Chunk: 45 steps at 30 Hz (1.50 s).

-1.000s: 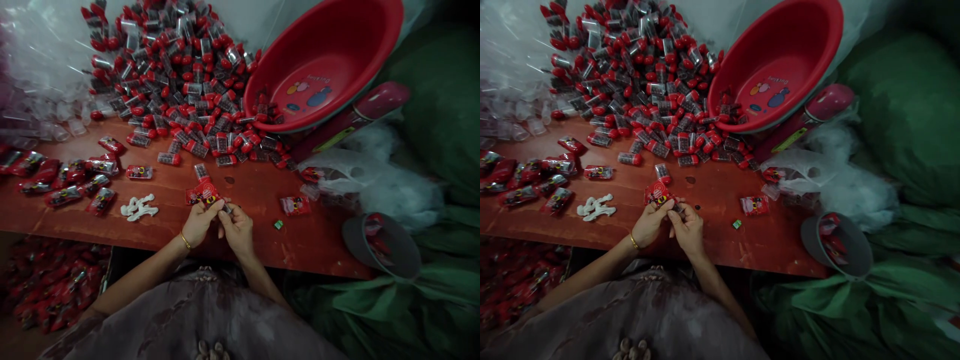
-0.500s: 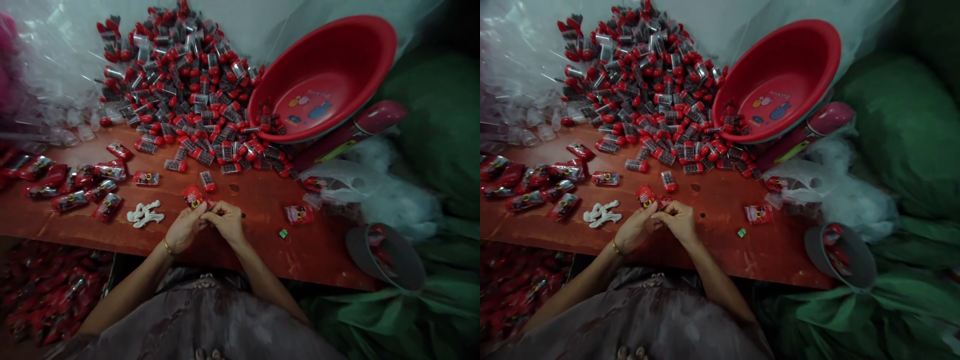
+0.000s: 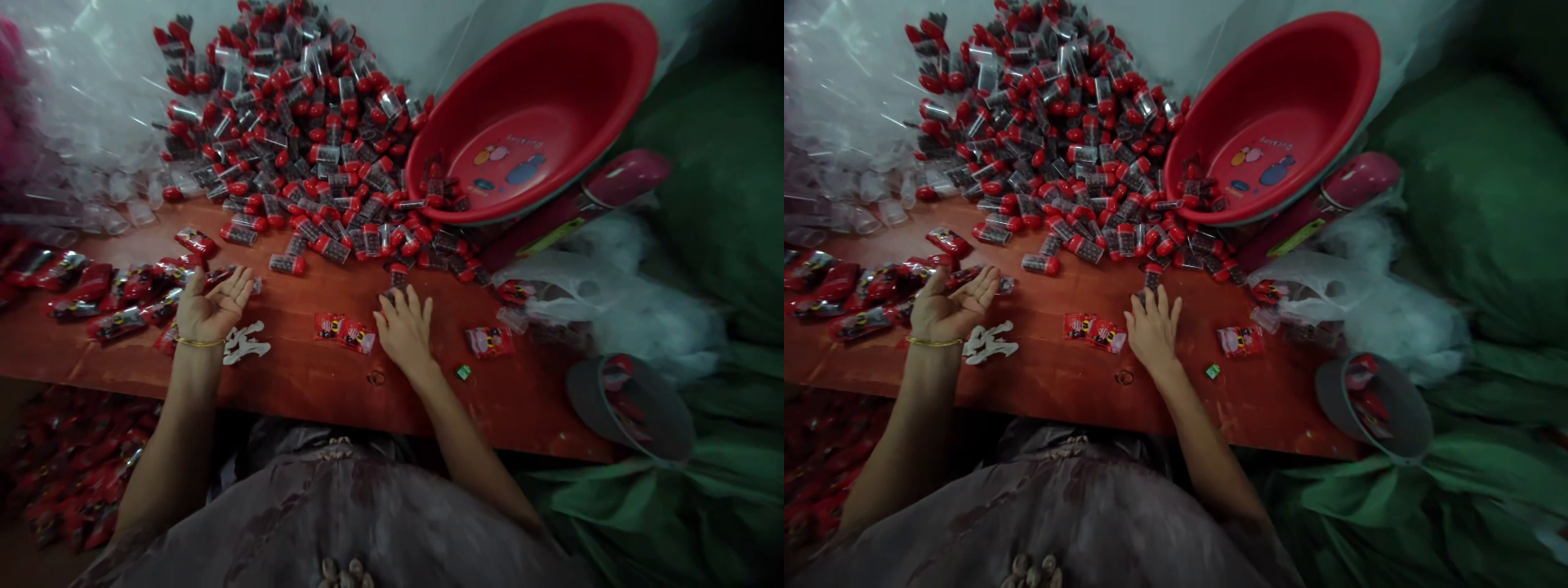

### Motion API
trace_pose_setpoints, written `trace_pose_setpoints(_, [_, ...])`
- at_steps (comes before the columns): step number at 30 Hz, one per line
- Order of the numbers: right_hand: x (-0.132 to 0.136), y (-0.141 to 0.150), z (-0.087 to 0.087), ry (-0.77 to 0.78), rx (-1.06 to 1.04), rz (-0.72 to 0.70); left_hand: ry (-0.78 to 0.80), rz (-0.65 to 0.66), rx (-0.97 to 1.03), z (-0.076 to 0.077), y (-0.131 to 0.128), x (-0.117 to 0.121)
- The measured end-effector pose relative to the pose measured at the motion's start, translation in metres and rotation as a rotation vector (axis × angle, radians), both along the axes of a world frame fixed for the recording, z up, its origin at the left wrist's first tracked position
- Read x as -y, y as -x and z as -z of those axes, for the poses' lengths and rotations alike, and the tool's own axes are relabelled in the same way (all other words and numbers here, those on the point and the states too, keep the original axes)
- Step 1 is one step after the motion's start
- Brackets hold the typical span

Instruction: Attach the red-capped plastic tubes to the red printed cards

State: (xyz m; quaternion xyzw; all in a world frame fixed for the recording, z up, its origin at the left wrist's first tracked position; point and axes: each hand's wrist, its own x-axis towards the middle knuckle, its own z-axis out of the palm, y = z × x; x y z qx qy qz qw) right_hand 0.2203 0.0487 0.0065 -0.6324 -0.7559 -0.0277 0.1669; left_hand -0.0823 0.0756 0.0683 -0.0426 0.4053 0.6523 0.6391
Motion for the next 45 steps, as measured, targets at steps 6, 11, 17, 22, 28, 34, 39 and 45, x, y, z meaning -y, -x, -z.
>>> trace_pose_setpoints(6, [0.046,0.001,0.009,-0.005,-0.044,-0.15,-0.025,0.006,-0.032,-0.001,-0.023,0.003])
trace_pose_setpoints(11, [0.049,0.008,0.014,-0.006,-0.175,-0.141,-0.087,0.238,-0.394,0.005,-0.073,0.029])
trace_pose_setpoints(17, [0.054,0.009,0.003,-0.186,-0.312,-0.117,-0.299,0.487,-1.294,0.023,-0.125,0.062])
trace_pose_setpoints(22, [0.053,0.013,-0.005,-0.234,-0.418,-0.09,-0.405,0.672,-1.381,0.031,-0.138,0.053])
trace_pose_setpoints(28, [0.045,0.012,-0.002,-0.141,-0.805,0.033,-0.381,0.615,-1.412,0.037,-0.14,0.041])
trace_pose_setpoints(34, [0.034,0.01,-0.011,0.07,-0.963,0.068,-0.394,0.635,-1.331,0.041,-0.144,0.034])
trace_pose_setpoints(39, [0.023,0.009,-0.014,0.028,-0.987,0.141,-0.493,0.586,-1.562,0.049,-0.141,0.023])
trace_pose_setpoints(45, [0.022,0.004,-0.014,-0.098,-0.806,0.172,-0.559,0.596,-1.959,0.05,-0.135,0.018])
